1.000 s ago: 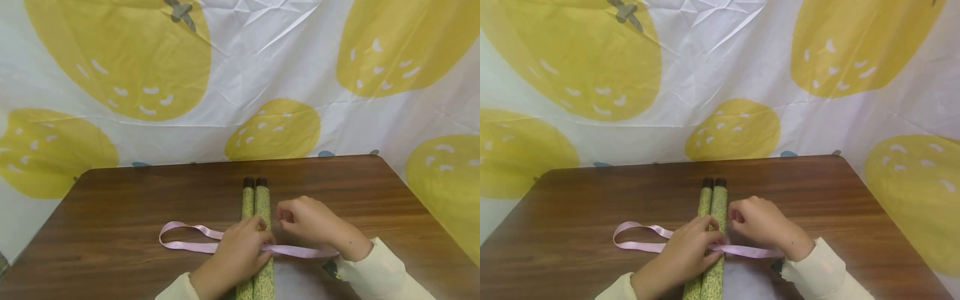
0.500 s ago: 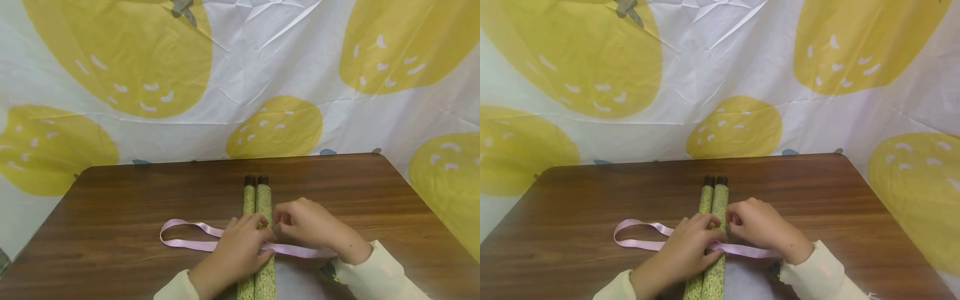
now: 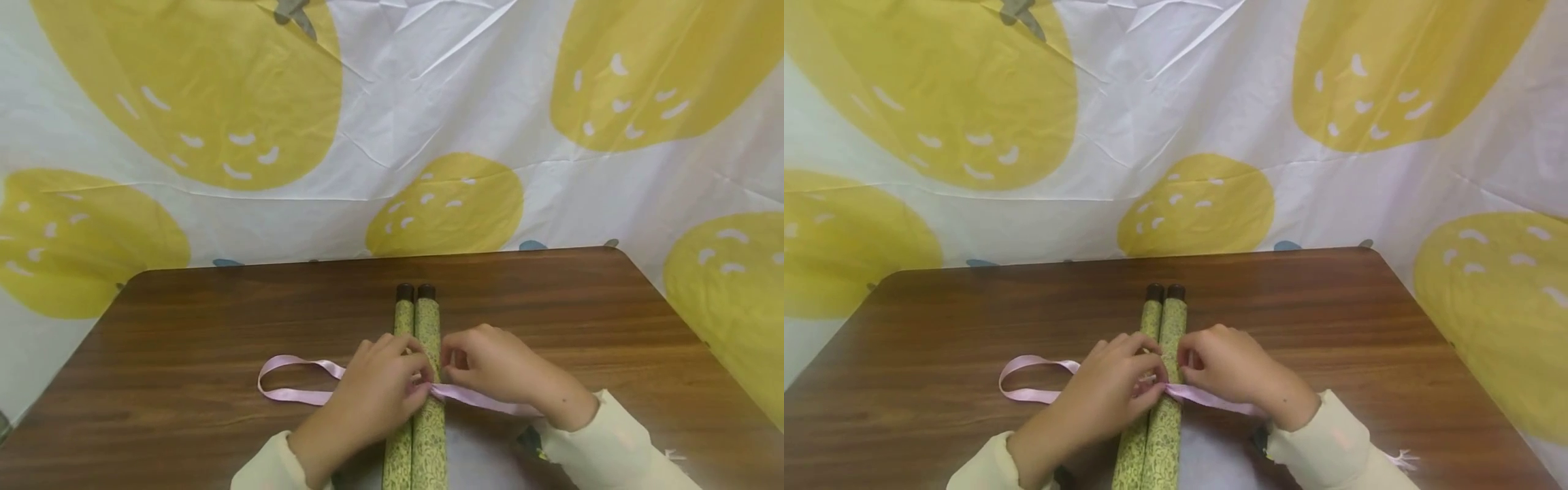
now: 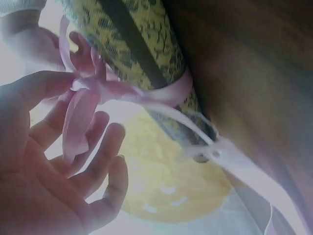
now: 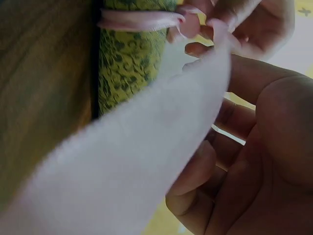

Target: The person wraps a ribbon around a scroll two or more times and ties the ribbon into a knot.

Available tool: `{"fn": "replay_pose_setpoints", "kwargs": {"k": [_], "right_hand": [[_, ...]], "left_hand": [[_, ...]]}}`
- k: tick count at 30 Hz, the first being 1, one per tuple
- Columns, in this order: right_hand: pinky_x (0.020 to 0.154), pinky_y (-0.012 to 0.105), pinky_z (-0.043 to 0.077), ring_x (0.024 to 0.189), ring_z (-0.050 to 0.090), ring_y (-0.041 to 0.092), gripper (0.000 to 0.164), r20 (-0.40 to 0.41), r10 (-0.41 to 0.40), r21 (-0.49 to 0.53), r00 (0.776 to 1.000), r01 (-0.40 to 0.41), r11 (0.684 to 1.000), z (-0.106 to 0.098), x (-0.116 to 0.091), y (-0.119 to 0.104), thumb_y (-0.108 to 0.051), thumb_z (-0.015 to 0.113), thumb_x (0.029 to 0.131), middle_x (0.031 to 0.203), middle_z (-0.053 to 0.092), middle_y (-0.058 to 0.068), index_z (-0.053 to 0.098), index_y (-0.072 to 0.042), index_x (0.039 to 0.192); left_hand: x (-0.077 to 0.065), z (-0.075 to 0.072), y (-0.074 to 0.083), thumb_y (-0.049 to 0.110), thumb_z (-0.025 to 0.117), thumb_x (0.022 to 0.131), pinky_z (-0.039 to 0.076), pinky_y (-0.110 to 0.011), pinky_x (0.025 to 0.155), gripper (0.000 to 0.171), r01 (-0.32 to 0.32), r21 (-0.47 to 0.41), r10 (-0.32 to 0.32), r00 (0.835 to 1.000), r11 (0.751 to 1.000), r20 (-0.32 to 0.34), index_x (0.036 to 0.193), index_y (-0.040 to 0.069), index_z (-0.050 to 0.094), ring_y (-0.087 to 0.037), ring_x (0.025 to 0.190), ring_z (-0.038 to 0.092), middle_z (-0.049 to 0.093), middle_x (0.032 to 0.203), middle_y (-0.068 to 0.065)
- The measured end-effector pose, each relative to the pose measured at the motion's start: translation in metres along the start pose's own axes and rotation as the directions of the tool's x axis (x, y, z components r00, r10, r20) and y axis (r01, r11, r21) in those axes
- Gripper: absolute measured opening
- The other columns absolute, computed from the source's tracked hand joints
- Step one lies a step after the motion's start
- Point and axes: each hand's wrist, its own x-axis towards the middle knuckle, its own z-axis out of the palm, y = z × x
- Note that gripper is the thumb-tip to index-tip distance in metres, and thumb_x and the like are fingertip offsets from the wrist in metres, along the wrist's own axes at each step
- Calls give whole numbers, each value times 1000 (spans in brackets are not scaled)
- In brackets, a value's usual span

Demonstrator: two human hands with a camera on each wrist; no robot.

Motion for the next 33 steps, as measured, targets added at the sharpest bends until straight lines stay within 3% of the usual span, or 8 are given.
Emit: {"fn": "replay_pose_setpoints", "kwargs": {"k": [6,14,22,33], "right_hand": [[51,23,48,54,52,1,5,-5,0,45,1000,1,999,11,2,-5,-27,67,84,62,58,-16,67,-25,80],[49,22,47,52,52,1,6,-35,-12,73,999,15,997,21,4,-9,-25,69,81,61,58,-14,66,-23,76],[51,22,47,53,51,1,9,-63,10,60,998,-7,998,23,5,-12,-25,65,84,61,57,-15,64,-26,76],[48,22,48,54,52,3,10,-35,6,201,999,1,980,20,2,-15,-19,63,86,61,58,-13,63,-22,77]], "left_hand": [[-1,-4,-4,25,68,78,40,-32,61,4,20,23,-20,999,1000,25,77,23,64,-10,65,49,55,76,9],[-2,0,-6,20,65,78,42,-30,54,10,30,-8,-30,999,1000,44,71,21,59,-5,55,47,57,63,12],[-1,2,-7,21,66,78,42,-29,51,11,48,-20,-47,998,999,44,70,21,59,-7,51,46,52,59,12],[0,7,-9,25,69,80,47,-33,51,14,75,-1,-75,996,997,38,89,19,60,-9,53,50,54,59,9]]}}
